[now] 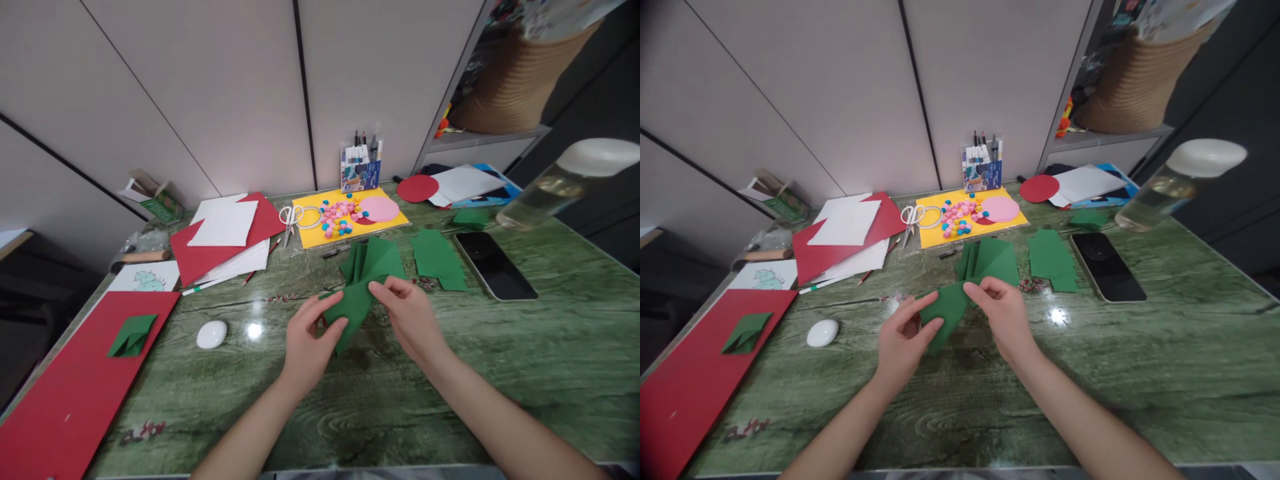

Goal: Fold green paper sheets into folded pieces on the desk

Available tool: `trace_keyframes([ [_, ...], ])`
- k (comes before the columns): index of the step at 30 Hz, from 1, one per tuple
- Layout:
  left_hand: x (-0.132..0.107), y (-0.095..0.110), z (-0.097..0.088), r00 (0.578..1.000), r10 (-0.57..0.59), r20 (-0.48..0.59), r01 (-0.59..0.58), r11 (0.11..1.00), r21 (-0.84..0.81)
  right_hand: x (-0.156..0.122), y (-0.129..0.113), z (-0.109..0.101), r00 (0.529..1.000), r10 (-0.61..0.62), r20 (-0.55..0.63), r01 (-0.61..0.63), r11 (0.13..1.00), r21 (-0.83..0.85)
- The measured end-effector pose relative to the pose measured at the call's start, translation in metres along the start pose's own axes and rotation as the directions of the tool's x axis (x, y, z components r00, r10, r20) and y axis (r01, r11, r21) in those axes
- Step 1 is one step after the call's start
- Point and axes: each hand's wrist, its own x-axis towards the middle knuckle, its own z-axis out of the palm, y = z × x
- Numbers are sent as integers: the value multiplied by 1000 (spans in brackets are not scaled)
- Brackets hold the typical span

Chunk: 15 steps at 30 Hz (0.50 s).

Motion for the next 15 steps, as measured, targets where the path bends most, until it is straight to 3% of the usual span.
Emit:
trace_keyframes([
  [9,-1,2,0,1000,-9,13,10,1000,-26,-1,1,0,1000,14,-15,-13,1000,23],
  [15,-6,7,-1,997,73,3,-73,995,69,-3,0,2,1000,21,-18,-20,997,71],
])
